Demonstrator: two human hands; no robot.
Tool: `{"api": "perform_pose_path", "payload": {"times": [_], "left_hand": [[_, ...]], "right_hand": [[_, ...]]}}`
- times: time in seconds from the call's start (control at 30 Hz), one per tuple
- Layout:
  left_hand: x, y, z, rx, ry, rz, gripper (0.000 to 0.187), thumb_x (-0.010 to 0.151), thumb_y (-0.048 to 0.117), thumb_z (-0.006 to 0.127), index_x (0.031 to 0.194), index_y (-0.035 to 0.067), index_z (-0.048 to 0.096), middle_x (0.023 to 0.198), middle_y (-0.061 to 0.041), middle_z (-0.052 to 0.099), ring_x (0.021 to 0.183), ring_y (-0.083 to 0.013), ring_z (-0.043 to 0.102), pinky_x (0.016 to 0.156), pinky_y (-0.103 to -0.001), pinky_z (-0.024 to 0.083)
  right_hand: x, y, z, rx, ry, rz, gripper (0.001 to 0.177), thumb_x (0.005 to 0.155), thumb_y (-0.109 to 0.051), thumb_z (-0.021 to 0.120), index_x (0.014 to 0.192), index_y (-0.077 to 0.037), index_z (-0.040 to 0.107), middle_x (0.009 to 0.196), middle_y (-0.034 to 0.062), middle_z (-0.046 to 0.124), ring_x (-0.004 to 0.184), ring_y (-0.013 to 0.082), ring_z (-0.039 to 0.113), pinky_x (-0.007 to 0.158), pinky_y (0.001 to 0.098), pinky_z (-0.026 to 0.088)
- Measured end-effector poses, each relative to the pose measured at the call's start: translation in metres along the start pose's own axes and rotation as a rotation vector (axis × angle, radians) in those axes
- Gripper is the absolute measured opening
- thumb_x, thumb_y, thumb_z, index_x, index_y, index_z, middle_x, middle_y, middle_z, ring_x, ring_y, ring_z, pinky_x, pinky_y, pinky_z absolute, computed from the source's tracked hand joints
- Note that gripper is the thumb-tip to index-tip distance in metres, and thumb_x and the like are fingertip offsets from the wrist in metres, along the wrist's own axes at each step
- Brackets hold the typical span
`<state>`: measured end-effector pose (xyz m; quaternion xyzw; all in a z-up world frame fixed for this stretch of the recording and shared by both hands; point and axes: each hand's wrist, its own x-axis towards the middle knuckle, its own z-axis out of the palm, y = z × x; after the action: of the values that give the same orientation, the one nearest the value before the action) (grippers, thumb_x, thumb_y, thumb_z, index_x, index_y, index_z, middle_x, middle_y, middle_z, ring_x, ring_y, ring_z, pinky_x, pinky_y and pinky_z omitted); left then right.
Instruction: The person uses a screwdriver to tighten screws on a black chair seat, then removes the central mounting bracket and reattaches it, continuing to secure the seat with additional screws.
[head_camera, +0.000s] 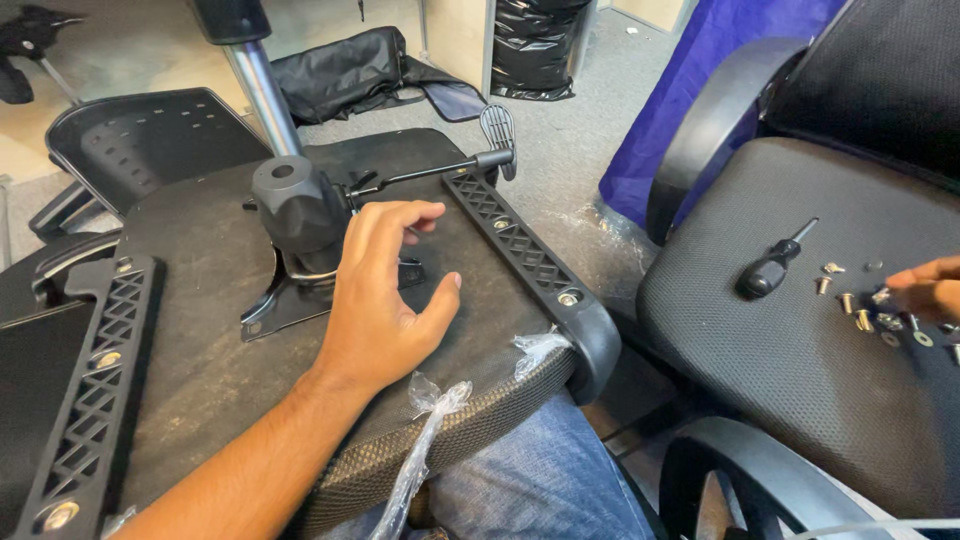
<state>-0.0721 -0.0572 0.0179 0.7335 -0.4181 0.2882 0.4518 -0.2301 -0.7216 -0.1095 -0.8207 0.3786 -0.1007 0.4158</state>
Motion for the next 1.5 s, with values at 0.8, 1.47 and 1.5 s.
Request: {"api": "perform_pose_path", "payload": {"times": [0.8,1.47,1.5], "left_hand": [[-0.009,-0.097,-0.034,-0.284,0.489,-0.635,0.05,0.085,0.027,0.08,0.123,0.004,0.056,0.116,-0.005,0.064,0.107,-0.0202,0.063,0.095,-0.035,0.051],[-0.009,-0.088,-0.042,-0.106,0.281,-0.765,0.075,0.056,0.017,0.092,0.123,0.004,0.062,0.11,-0.01,0.078,0.102,-0.0198,0.076,0.09,-0.033,0.056],[-0.008,-0.087,-0.043,-0.118,0.288,-0.756,0.073,0.056,0.016,0.092,0.122,0.004,0.063,0.109,-0.01,0.079,0.101,-0.0192,0.076,0.09,-0.032,0.057]], "right_hand": [[-0.081,-0.22,0.113,-0.134,0.241,-0.638,0.018,0.104,-0.018,0.073,0.104,-0.001,0.078,0.078,0.0125,0.073,0.069,0.0195,0.066,0.065,0.0354,0.052],[-0.213,-0.372,0.302,-0.611,-0.252,-0.966,0.022,0.083,-0.029,0.072,0.102,-0.023,0.081,0.077,0.0068,0.075,0.073,0.0271,0.071,0.069,0.0428,0.054],[-0.213,-0.373,0.303,-0.602,-0.263,-0.953,0.022,0.083,-0.029,0.071,0.102,-0.023,0.08,0.076,0.0062,0.075,0.071,0.0274,0.072,0.069,0.0429,0.055]]}}
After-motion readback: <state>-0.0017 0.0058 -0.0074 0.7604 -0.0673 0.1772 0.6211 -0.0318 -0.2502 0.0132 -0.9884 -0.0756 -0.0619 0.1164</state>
